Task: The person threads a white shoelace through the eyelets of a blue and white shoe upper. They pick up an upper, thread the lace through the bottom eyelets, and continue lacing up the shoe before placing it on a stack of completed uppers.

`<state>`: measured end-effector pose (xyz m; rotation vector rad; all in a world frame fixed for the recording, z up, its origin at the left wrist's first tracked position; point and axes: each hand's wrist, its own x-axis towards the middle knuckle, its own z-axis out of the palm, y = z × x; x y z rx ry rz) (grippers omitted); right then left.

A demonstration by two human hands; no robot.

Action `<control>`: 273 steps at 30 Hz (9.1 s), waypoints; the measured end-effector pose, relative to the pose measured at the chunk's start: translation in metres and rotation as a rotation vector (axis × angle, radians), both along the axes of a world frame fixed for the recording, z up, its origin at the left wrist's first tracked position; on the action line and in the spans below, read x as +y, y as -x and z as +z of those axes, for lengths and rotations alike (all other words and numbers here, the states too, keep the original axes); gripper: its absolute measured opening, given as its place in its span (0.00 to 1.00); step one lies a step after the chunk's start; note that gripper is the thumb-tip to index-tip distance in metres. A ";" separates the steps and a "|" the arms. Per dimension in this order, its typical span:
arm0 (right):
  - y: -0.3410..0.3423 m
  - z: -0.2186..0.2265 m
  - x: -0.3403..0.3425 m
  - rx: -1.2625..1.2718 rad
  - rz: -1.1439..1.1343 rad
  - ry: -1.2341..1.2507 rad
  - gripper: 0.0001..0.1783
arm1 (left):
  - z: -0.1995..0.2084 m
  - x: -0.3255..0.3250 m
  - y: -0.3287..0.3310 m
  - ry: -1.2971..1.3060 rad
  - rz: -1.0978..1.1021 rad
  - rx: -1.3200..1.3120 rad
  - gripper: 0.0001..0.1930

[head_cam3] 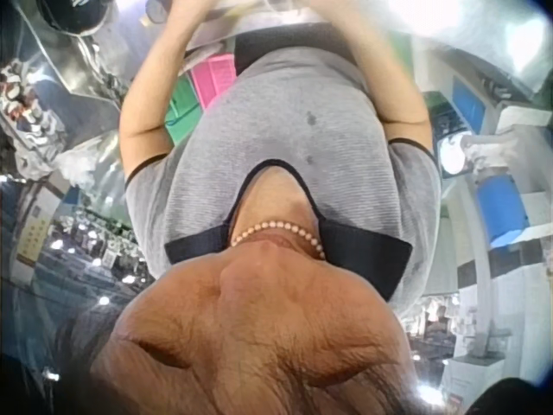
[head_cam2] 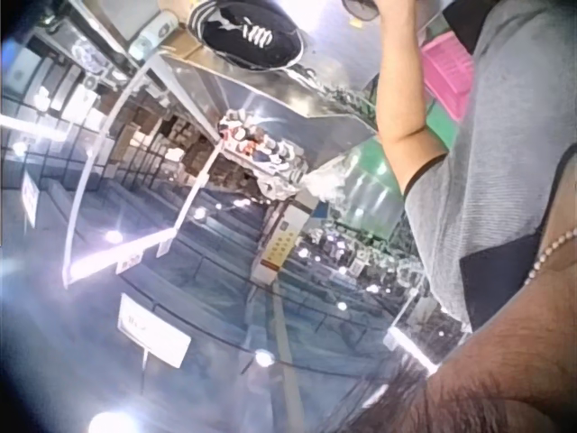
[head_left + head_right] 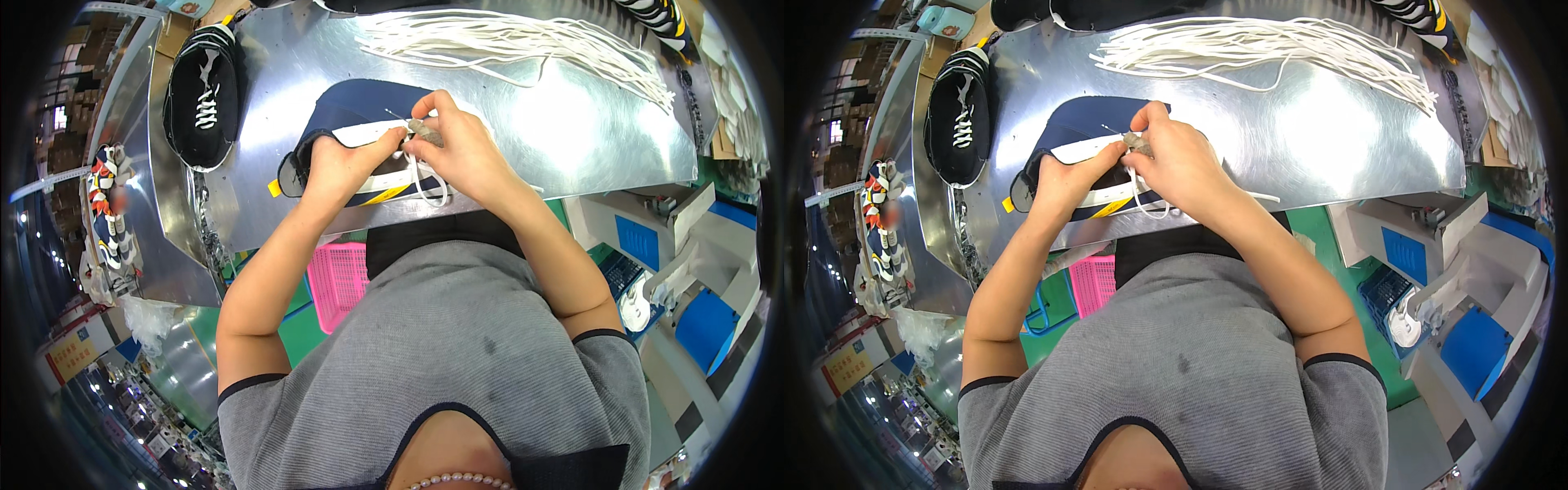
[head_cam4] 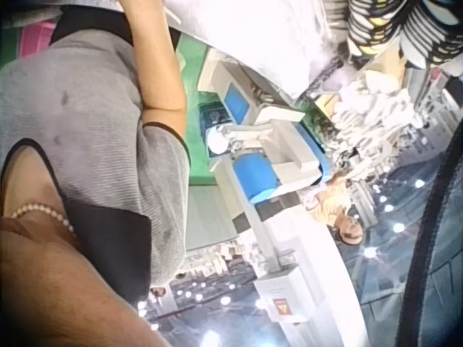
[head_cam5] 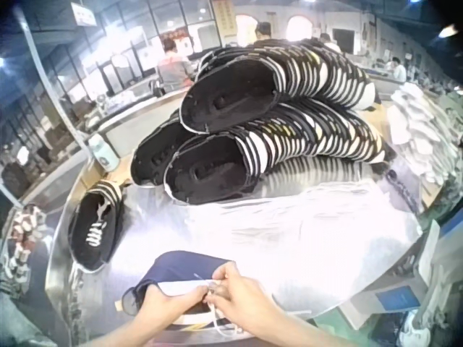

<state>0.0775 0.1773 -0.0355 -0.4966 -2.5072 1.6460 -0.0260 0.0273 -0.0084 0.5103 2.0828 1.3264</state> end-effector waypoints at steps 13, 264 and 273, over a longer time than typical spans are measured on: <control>-0.021 0.015 0.016 0.012 0.055 -0.113 0.09 | -0.005 -0.007 -0.004 -0.001 -0.017 0.024 0.07; -0.090 0.008 -0.007 0.001 0.274 0.479 0.11 | 0.029 -0.003 -0.035 -0.064 -0.137 0.808 0.11; -0.027 0.012 0.025 0.315 -0.105 0.062 0.11 | 0.013 0.000 -0.023 0.291 -0.406 0.559 0.15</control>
